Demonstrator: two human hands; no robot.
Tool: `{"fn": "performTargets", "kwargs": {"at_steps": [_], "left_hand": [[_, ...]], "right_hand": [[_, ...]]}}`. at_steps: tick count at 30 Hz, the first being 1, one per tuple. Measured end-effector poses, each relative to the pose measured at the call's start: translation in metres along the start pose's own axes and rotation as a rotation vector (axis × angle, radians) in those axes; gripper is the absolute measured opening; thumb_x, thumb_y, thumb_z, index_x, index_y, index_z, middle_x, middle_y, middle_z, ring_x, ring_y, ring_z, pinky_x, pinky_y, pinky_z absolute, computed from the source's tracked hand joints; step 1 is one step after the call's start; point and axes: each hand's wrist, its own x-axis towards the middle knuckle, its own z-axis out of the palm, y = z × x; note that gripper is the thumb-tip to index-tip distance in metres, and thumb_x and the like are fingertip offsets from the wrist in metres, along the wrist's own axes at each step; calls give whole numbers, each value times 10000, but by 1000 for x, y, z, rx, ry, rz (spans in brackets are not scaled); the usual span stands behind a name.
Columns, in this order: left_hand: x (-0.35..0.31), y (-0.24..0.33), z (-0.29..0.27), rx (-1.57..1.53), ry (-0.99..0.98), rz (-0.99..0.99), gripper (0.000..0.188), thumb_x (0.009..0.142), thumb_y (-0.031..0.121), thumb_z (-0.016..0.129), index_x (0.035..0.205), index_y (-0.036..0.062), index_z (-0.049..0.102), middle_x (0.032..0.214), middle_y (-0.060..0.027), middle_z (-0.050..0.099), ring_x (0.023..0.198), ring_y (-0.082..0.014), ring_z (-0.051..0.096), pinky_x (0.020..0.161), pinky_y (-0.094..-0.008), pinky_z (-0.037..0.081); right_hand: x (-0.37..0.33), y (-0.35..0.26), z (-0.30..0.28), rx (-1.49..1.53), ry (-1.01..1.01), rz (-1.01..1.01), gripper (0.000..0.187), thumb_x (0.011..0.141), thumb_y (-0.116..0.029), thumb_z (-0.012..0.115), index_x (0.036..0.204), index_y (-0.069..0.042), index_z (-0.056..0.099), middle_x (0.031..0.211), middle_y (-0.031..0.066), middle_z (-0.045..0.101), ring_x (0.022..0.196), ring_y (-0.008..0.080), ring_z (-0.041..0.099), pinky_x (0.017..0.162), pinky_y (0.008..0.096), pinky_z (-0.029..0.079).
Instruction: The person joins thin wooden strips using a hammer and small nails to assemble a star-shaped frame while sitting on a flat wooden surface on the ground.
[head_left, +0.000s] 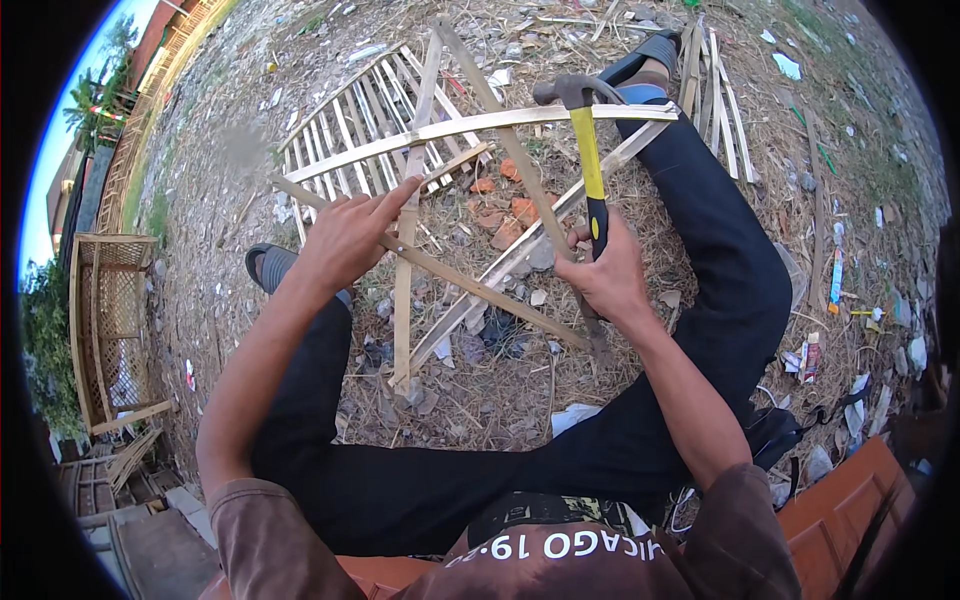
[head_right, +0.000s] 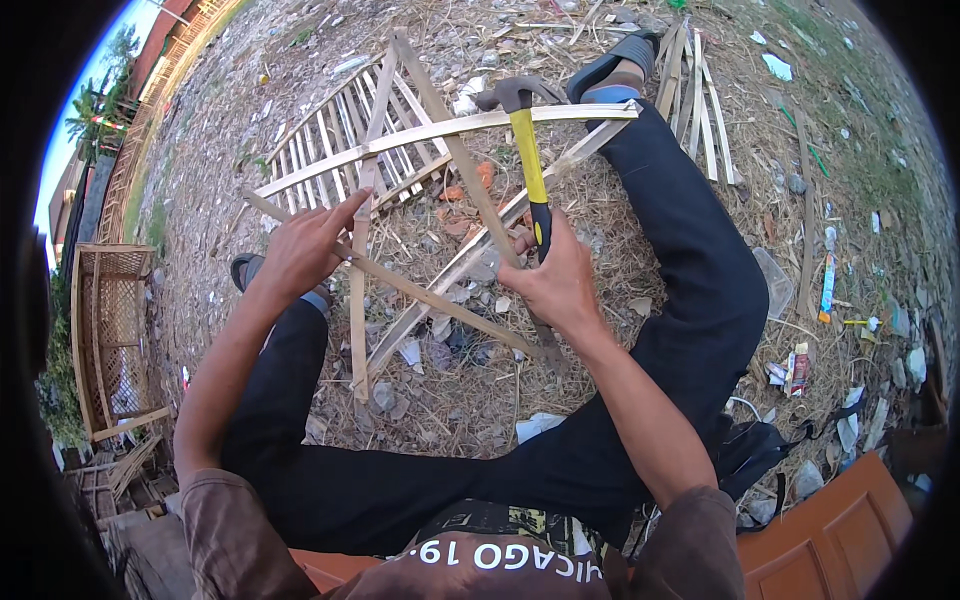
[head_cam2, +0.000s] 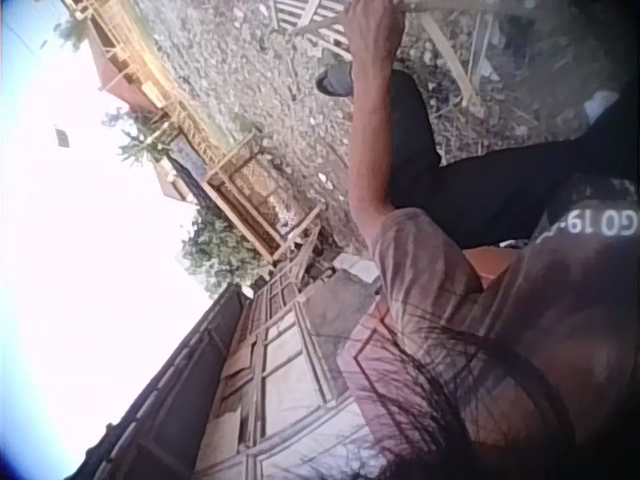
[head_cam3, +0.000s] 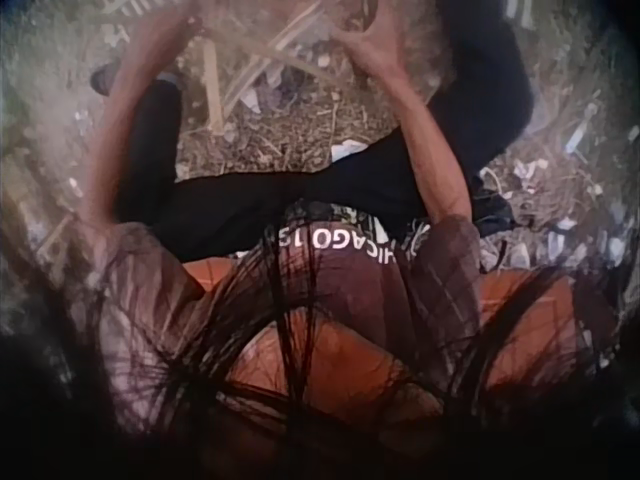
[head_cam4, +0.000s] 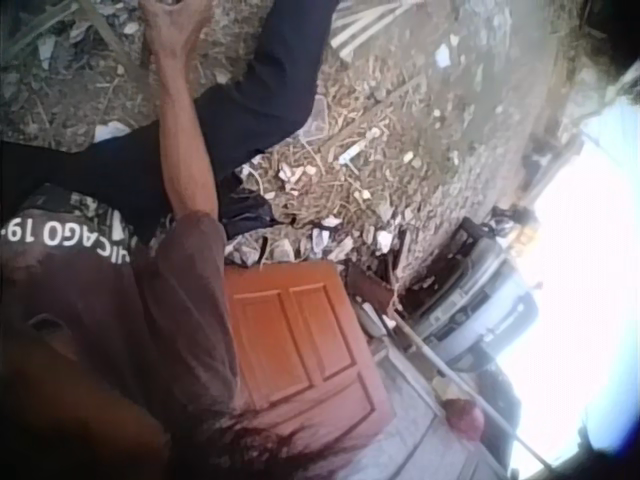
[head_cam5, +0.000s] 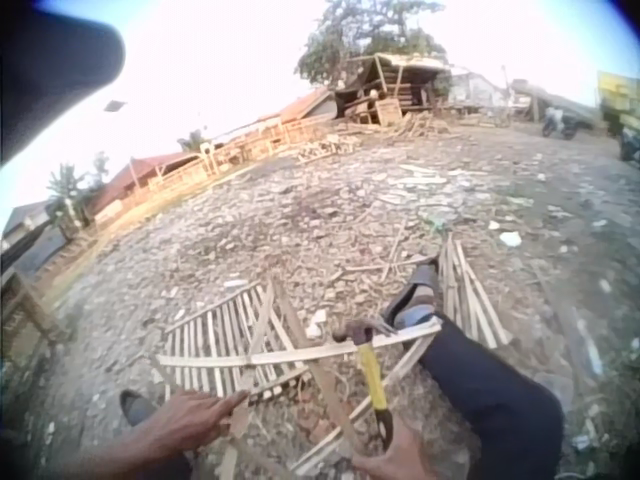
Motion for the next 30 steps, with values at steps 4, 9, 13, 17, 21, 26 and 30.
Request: {"fn": "performTargets", "kwargs": {"at_steps": [4, 9, 13, 17, 21, 26, 30], "left_hand": [[2, -6, 11, -91, -149, 1, 876, 796, 33, 693, 1554, 191, 283, 1026, -109, 709, 944, -339, 677, 829, -464, 526], [-1, -7, 30, -412, -231, 28, 748, 826, 58, 677, 1504, 159, 379, 1049, -139, 695, 994, -349, 664, 904, -469, 511], [1, -8, 52, -656, -292, 162, 593, 828, 90, 688, 1399, 116, 528, 1100, -150, 685, 1058, -323, 651, 953, -444, 505], [6, -8, 84, -778, -357, 195, 481, 803, 205, 780, 1264, 128, 668, 1153, -120, 692, 1075, -290, 653, 970, -434, 495], [14, 4, 102, -756, -338, 112, 341, 825, 241, 792, 1142, 126, 744, 1064, -104, 729, 1018, -262, 681, 911, -381, 513], [21, 6, 127, -827, -384, -2, 267, 850, 234, 772, 1085, 107, 758, 966, -102, 751, 916, -274, 705, 838, -373, 534], [18, 10, 144, -775, -348, 71, 272, 842, 221, 770, 1082, 97, 748, 991, -107, 743, 954, -312, 695, 859, -397, 531]], "right_hand": [[2, 1, -3, -48, 9, 2, 480, 677, -145, 805, 1055, -12, 540, 857, 68, 655, 774, 192, 655, 721, 355, 509], [21, 17, -8, -138, -55, -46, 448, 676, -137, 805, 1011, -19, 533, 845, 80, 644, 766, 218, 655, 715, 367, 513], [35, 27, -12, -173, -138, -63, 432, 682, -131, 801, 999, -21, 529, 807, 75, 637, 735, 225, 649, 705, 375, 515], [43, 44, -5, -204, -155, -82, 422, 684, -123, 802, 988, -21, 528, 796, 71, 634, 715, 215, 640, 692, 370, 515], [49, 63, -2, -197, -176, -49, 394, 679, -109, 808, 948, -20, 534, 801, 68, 634, 704, 203, 628, 676, 364, 512], [48, 78, 1, -188, -179, -8, 378, 675, -107, 812, 925, -18, 542, 808, 64, 640, 707, 190, 626, 671, 358, 510], [48, 94, 3, -253, -177, 2, 368, 675, -113, 805, 939, -24, 564, 812, 52, 644, 733, 167, 623, 693, 335, 507]]}}
